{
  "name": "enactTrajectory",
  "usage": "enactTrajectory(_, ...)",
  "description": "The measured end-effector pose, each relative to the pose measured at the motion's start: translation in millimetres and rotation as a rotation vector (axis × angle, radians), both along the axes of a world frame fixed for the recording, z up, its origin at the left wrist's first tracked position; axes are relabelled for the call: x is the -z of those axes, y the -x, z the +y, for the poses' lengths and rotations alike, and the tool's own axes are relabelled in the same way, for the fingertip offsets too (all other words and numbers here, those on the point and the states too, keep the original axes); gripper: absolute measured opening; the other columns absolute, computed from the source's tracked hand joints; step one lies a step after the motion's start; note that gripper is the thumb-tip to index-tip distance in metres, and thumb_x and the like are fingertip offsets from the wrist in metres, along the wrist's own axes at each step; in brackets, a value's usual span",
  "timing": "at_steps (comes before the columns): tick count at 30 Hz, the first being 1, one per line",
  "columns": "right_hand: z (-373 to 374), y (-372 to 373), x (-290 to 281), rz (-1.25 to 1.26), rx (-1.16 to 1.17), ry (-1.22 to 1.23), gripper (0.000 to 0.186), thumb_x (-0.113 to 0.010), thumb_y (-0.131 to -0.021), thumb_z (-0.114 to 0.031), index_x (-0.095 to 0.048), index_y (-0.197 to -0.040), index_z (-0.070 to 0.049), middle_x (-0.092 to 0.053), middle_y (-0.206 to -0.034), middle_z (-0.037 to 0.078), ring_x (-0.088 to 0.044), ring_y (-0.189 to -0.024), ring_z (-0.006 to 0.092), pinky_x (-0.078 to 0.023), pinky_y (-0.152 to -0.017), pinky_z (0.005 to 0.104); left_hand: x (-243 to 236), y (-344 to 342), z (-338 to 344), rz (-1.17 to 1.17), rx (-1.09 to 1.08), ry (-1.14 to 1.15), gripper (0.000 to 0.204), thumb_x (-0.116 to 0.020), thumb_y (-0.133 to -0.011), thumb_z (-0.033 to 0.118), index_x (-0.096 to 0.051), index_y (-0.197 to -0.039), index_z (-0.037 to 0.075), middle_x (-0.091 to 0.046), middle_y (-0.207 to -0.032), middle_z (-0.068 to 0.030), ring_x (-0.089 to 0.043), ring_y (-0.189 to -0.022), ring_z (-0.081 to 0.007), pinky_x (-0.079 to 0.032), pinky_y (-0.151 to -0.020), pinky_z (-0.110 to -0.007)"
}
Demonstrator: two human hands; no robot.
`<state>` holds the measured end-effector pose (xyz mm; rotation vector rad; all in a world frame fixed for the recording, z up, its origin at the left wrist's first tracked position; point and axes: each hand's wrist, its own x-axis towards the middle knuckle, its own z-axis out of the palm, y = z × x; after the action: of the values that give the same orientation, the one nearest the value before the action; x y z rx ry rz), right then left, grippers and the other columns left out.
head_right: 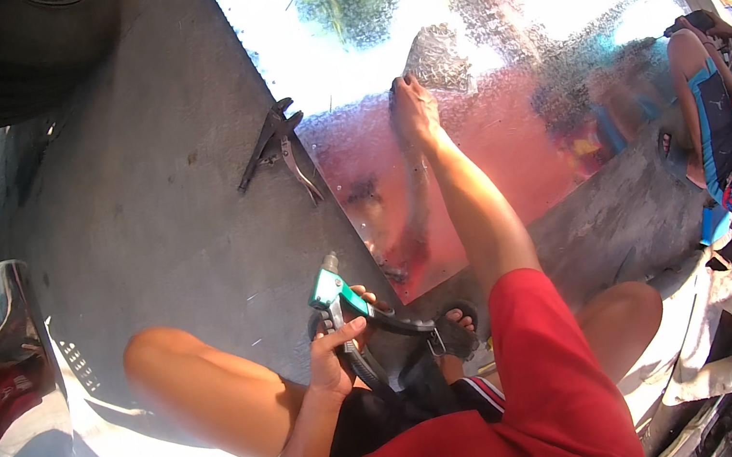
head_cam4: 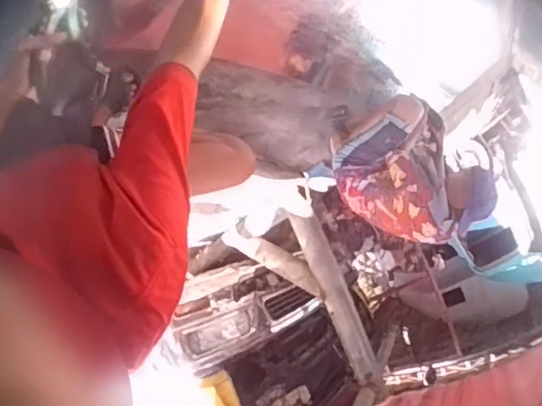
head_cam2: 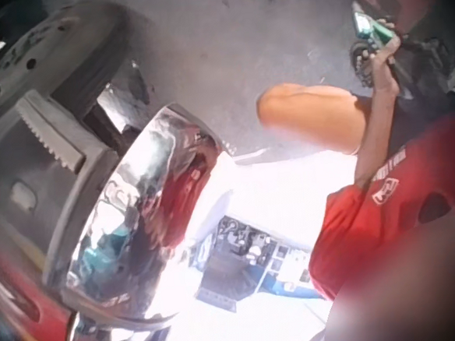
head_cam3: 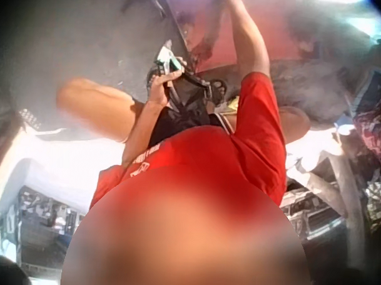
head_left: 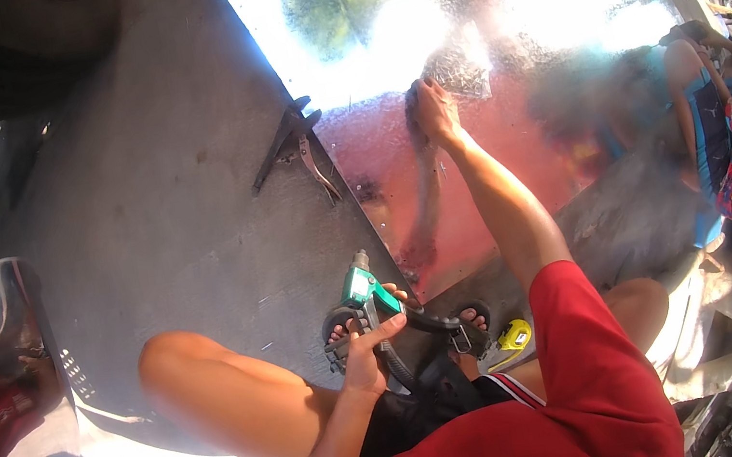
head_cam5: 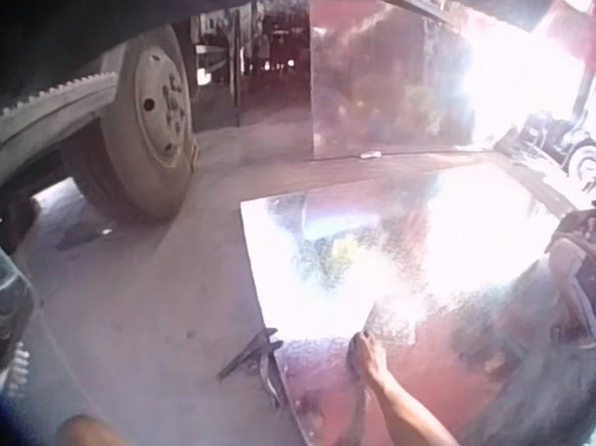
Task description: The person sits on the ground and uses a handheld rivet gun to fasten a large reflective metal sheet. They repeatedly position the tool, fire it, and adjust the sheet while a second person assists nearby.
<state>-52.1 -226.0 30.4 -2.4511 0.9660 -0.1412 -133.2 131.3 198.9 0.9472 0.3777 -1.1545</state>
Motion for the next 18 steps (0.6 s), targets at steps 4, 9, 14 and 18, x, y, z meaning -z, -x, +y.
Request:
enactTrajectory(4, 24.6, 16.9, -28.4, -0.261, -0.037, -0.213, 0.018, -0.061, -0.090, -0.009, -0.067, -0.105, -0.002, -0.066, -0.098, 0.015, -0.067, -0.088, 0.0271, -0.053, -0.077, 0.0389, -2.9, -14.5, -7.1, 0.224, -0.087, 0.125, 0.063, -0.064, -0.078, 0.006, -0.046, -0.138, 0.003, -0.054, -0.132, -0.0176, -0.052, -0.127, -0.0335, -0.036, -0.112, -0.049)
enactTrajectory(9, 55.2, 64.5, -126.2, -0.429, -0.090, -0.681, 0.017, -0.066, -0.092, -0.005, -0.068, -0.108, 0.001, -0.067, -0.080, 0.003, -0.062, -0.070, 0.0083, -0.052, -0.066, 0.0244, -13.4, -37.0, -38.7, 0.224, -0.037, 0.259, 0.065, -0.064, -0.081, 0.021, -0.045, -0.141, 0.005, -0.054, -0.136, -0.0187, -0.049, -0.130, -0.0366, -0.033, -0.112, -0.053)
enactTrajectory(14, 69.8, 104.6, -206.0, -0.708, 0.041, -0.731, 0.018, -0.066, -0.094, -0.006, -0.070, -0.109, 0.003, -0.069, -0.087, 0.006, -0.065, -0.082, 0.0122, -0.053, -0.073, 0.0260, -28.4, -53.1, -66.9, 0.215, -0.118, 0.412, 0.048, -0.057, -0.089, 0.033, -0.054, -0.122, -0.002, -0.061, -0.107, -0.0152, -0.059, -0.105, -0.0337, -0.043, -0.100, -0.045)
enactTrajectory(18, 80.1, 118.4, -234.9, -0.778, 0.085, -0.716, 0.019, -0.065, -0.095, -0.008, -0.069, -0.107, 0.006, -0.070, -0.090, 0.009, -0.067, -0.084, 0.0158, -0.055, -0.075, 0.0280, -32.2, -65.2, -79.9, 0.243, -0.151, 0.511, 0.037, -0.054, -0.091, 0.038, -0.054, -0.097, 0.001, -0.054, -0.078, -0.0095, -0.054, -0.078, -0.0233, -0.046, -0.078, -0.037)
